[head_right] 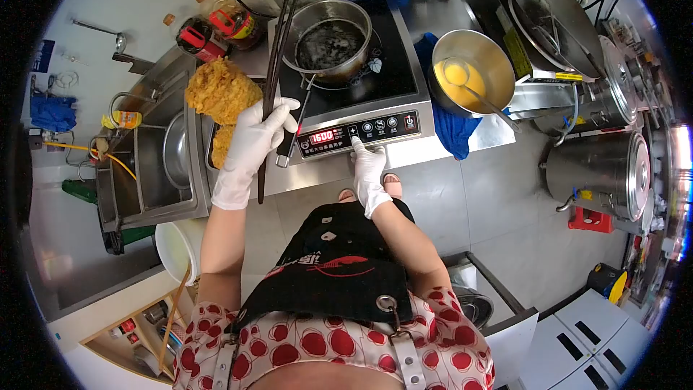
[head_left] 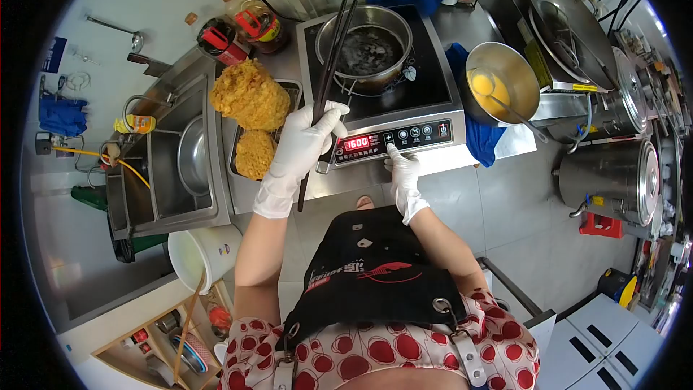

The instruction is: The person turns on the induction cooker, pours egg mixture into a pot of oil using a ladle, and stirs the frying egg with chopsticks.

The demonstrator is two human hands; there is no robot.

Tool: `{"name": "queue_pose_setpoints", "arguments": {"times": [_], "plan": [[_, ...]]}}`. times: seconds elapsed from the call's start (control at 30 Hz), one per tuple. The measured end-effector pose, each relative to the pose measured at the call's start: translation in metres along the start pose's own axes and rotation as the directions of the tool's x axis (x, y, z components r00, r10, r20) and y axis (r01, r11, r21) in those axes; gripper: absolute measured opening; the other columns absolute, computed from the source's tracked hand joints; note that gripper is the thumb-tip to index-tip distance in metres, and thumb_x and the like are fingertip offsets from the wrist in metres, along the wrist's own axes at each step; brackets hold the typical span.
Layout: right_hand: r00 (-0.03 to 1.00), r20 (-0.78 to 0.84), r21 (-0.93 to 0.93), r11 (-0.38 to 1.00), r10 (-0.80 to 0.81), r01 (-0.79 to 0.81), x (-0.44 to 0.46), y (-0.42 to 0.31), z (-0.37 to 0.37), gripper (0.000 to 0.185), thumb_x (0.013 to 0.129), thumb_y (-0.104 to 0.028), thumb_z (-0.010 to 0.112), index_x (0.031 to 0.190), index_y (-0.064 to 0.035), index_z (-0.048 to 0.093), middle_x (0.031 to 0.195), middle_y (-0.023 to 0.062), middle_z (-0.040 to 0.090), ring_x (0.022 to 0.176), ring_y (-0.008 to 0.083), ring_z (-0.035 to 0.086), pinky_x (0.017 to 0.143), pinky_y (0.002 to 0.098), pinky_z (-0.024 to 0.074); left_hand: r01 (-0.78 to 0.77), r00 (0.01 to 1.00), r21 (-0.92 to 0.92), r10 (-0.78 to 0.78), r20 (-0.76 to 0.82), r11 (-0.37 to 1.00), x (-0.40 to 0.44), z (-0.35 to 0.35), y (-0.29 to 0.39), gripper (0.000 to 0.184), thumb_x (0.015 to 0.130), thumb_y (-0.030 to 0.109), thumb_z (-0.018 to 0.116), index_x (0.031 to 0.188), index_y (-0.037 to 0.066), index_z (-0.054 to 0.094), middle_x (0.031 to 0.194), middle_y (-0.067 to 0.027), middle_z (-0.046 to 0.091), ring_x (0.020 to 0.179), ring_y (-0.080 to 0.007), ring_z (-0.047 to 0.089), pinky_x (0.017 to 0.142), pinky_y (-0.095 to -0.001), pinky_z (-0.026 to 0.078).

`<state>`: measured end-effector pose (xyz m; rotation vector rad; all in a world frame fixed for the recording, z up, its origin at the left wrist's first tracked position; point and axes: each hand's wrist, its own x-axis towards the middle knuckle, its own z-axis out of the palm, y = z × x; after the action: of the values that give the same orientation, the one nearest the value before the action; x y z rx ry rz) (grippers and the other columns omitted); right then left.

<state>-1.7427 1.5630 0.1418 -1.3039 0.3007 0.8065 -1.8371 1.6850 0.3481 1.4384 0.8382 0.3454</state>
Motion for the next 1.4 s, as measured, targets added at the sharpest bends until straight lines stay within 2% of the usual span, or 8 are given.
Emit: {"name": "queue_pose_setpoints", "arguments": {"times": [0.53,0.7,0.77,0.9,1.0,1.1,1.17,1.4], "plan": [[1.000,0.028,-0.030,1.000,0.009,-0.008,0.012,0.016,-0.013,0.023,0.077,-0.017,0.073,0.086,-0.0048,0.056,0.073,0.0018,0.058,0.054,0.0096,0.052,0.050,0.0223,0.0423,0.023,1.000,0.000,-0.023,0.013,1.000,0.025,0.025,0.001,0.018,0.093,0.016,0.051,0.101,0.005,0.061,0.069,-0.0014,0.057,0.046,-0.0021,0.035,0.041,-0.0163,0.025],[0.991,-0.010,0.055,0.989,0.136,-0.135,-0.005,-0.039,-0.059,0.028,0.079,-0.015,0.070,0.099,-0.0015,0.056,0.077,0.0048,0.060,0.059,0.0126,0.056,0.053,0.0249,0.0436,0.038,0.999,0.009,-0.038,0.033,0.999,0.042,0.065,-0.005,0.015,0.089,0.015,0.058,0.098,0.004,0.062,0.068,-0.0016,0.057,0.045,-0.0029,0.039,0.041,-0.0162,0.028],[0.999,0.035,0.110,0.994,-0.007,0.003,0.011,-0.058,-0.102,0.033,0.083,-0.013,0.064,0.113,-0.0007,0.055,0.085,0.0074,0.065,0.067,0.0126,0.059,0.057,0.0240,0.0453,0.048,0.994,-0.028,-0.045,0.103,0.998,0.052,0.085,-0.013,0.015,0.088,0.014,0.059,0.098,0.004,0.062,0.068,-0.0015,0.057,0.046,-0.0028,0.041,0.041,-0.0159,0.030],[0.964,-0.159,-0.049,0.977,-0.214,0.209,0.026,-0.110,-0.167,0.013,0.084,-0.011,0.062,0.094,-0.0027,0.057,0.075,0.0039,0.061,0.060,0.0110,0.056,0.056,0.0235,0.0459,0.067,0.986,-0.042,-0.060,0.155,0.997,0.071,0.122,-0.015,0.014,0.088,0.013,0.059,0.096,0.003,0.062,0.066,-0.0015,0.057,0.046,-0.0036,0.042,0.041,-0.0165,0.032],[0.995,-0.078,-0.126,0.991,-0.062,0.051,0.034,-0.109,-0.181,0.011,0.083,-0.010,0.062,0.091,-0.0031,0.059,0.075,0.0031,0.061,0.055,0.0102,0.054,0.052,0.0211,0.0451,0.055,0.985,-0.007,-0.053,0.164,0.998,0.079,0.135,-0.011,0.015,0.088,0.014,0.058,0.096,0.002,0.062,0.066,-0.0021,0.057,0.045,-0.0041,0.043,0.041,-0.0171,0.032],[0.973,0.220,-0.253,0.967,0.072,-0.015,0.040,-0.071,-0.162,0.020,0.082,-0.014,0.067,0.096,-0.0029,0.059,0.076,0.0054,0.063,0.057,0.0101,0.055,0.054,0.0219,0.0462,0.040,0.992,0.022,-0.043,0.121,0.999,0.077,0.134,-0.003,0.014,0.088,0.017,0.058,0.090,0.003,0.061,0.063,-0.0009,0.056,0.044,-0.0038,0.043,0.040,-0.0193,0.033],[0.923,0.255,-0.267,0.939,0.288,-0.219,0.025,-0.055,-0.120,0.030,0.080,-0.018,0.070,0.101,-0.0019,0.058,0.082,0.0060,0.063,0.061,0.0105,0.057,0.056,0.0223,0.0464,0.003,0.995,0.044,-0.007,0.098,0.999,0.073,0.125,0.006,0.014,0.088,0.017,0.058,0.091,0.003,0.061,0.064,-0.0013,0.056,0.044,-0.0039,0.043,0.041,-0.0190,0.033],[0.925,0.304,-0.216,0.962,0.230,-0.168,0.018,-0.011,-0.041,0.026,0.079,-0.018,0.071,0.095,-0.0025,0.057,0.084,0.0050,0.061,0.065,0.0122,0.060,0.058,0.0226,0.0483,0.001,0.998,0.020,0.001,-0.068,1.000,0.054,0.076,0.023,0.016,0.091,0.015,0.055,0.099,0.004,0.063,0.068,-0.0011,0.055,0.047,-0.0033,0.039,0.042,-0.0165,0.029]]}}
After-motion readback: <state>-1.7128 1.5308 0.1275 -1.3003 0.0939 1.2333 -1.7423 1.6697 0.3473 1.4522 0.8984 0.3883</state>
